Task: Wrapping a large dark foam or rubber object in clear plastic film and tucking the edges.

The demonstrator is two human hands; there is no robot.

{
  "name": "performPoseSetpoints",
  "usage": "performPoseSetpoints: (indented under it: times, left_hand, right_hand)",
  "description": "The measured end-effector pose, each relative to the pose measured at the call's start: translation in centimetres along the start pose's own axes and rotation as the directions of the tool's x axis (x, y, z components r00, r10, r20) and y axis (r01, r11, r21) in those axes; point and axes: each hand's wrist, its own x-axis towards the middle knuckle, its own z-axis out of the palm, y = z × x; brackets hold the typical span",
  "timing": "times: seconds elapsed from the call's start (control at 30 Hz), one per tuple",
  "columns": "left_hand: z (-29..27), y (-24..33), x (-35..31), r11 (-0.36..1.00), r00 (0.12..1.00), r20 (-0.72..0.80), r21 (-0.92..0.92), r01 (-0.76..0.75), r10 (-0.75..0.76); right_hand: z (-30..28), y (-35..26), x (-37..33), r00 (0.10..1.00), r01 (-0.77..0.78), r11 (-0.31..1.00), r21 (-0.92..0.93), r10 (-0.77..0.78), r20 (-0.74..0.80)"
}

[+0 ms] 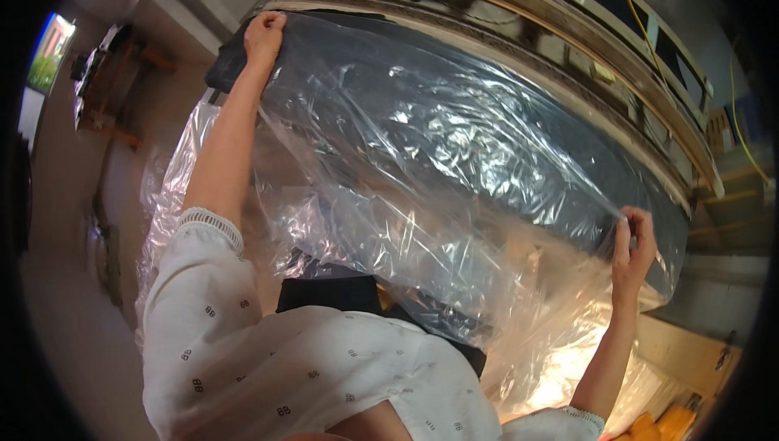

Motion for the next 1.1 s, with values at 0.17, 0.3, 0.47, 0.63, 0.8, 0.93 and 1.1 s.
performPoseSetpoints:
  times: [0.17,0.3,0.47,0.63,0.8,0.93,1.1]
  left_hand:
    - [-3.5,-11.9,5.4,0.831,0.897,0.037,0.361,-0.423,0.441]
    - [-5.4,-12.3,8.1,0.830,0.976,0.093,0.514,-0.216,0.197]
    - [-4.3,-15.9,11.1,0.822,0.970,0.103,0.516,-0.240,0.218]
    - [-5.7,-17.5,12.0,0.802,0.960,0.096,0.531,-0.273,0.263]
    - [-4.1,-14.5,9.7,0.825,0.973,0.124,0.516,-0.231,0.195]
    - [-5.9,-15.7,11.1,0.823,0.983,0.144,0.541,-0.176,0.115]
    - [-4.6,-14.8,10.3,0.820,0.979,0.146,0.536,-0.200,0.144]
  right_hand:
    - [0.6,-4.8,-2.1,0.964,0.264,0.871,-0.415,-0.222,0.147]
    - [-4.3,-0.1,-6.6,0.992,0.031,0.763,-0.645,-0.101,-0.072]
    - [-12.0,5.7,-12.2,0.916,-0.347,0.663,-0.664,0.088,-0.391]
    - [-16.2,2.8,-7.9,0.881,-0.367,0.876,0.314,0.436,-0.186]
    - [-17.5,3.0,-3.5,0.941,-0.245,0.740,0.626,0.336,-0.028]
    - [-14.7,7.4,-1.2,0.862,-0.475,0.783,0.402,0.505,0.035]
    - [-15.4,8.8,0.0,0.884,-0.425,0.676,0.602,0.452,0.117]
